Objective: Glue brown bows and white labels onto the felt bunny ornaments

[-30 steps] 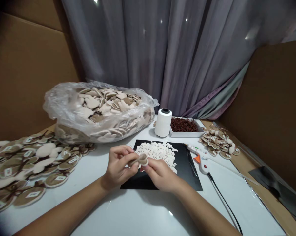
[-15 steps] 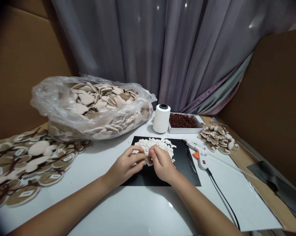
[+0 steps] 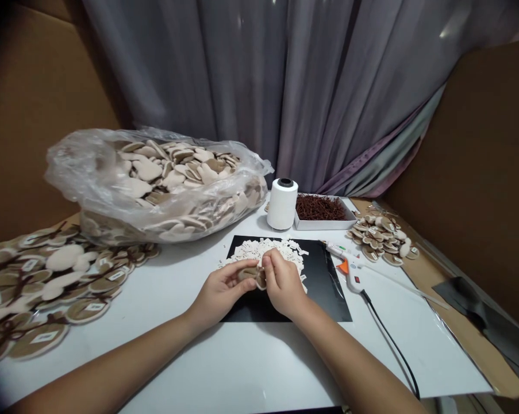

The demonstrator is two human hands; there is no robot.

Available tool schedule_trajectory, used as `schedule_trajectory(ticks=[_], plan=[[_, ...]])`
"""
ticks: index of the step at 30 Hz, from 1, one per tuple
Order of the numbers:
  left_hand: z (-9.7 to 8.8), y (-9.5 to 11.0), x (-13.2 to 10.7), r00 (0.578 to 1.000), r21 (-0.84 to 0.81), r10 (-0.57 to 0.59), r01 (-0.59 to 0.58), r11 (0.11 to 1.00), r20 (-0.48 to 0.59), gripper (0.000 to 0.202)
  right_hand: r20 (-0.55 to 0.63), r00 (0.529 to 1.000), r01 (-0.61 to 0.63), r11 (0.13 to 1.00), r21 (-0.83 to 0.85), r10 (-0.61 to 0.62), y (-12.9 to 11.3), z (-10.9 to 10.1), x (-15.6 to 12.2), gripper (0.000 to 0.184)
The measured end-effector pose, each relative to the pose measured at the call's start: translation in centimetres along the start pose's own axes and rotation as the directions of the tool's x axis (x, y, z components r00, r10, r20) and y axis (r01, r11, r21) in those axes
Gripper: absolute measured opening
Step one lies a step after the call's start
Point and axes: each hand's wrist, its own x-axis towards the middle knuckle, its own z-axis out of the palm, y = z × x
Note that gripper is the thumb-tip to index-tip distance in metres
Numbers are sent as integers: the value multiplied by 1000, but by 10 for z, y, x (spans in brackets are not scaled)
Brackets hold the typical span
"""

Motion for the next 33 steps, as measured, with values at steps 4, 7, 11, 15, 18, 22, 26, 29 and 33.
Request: schedule_trajectory(ticks=[4, 7, 11, 15, 18, 22, 26, 29, 33], plan=[[2, -1, 0, 1000, -32, -17, 17, 999, -12, 36, -6, 1000, 10, 1000, -22, -10, 0, 2, 0, 22], [1, 0, 0, 999, 28, -15, 16, 999, -37, 29, -11, 1000, -1, 1000, -12, 1, 1, 1, 0, 24], [-3, 0, 2, 989, 184, -2, 30, 982, -150, 23, 121, 992, 10, 990, 138, -27, 1, -7, 2, 32], [-6, 1, 4, 976, 316, 24, 46, 948, -214, 23, 233, 954, 162, 978, 128, -189, 1, -13, 5, 24], [-6, 3, 4, 974, 369, 11, 75, 926, -225, 27, 233, 925, 348, 916, -198, -301, 0, -13, 6, 27], [-5, 8, 4, 969, 481, 0, 122, 868, -246, 39, 341, 845, 529, 548, -648, -412, -9, -13, 9, 22], [-4, 12, 3, 969, 549, 14, 127, 826, -247, 45, 521, 760, 645, 353, -678, -390, -19, -13, 16, 21], [-6, 13, 4, 975, 584, 44, 95, 806, -220, 46, 575, 745, 667, 397, -630, -338, -20, -8, 23, 18], [-11, 16, 5, 982, 578, 80, 35, 815, -172, 44, 462, 862, 489, 588, -644, -211, -11, 1, 30, 14]])
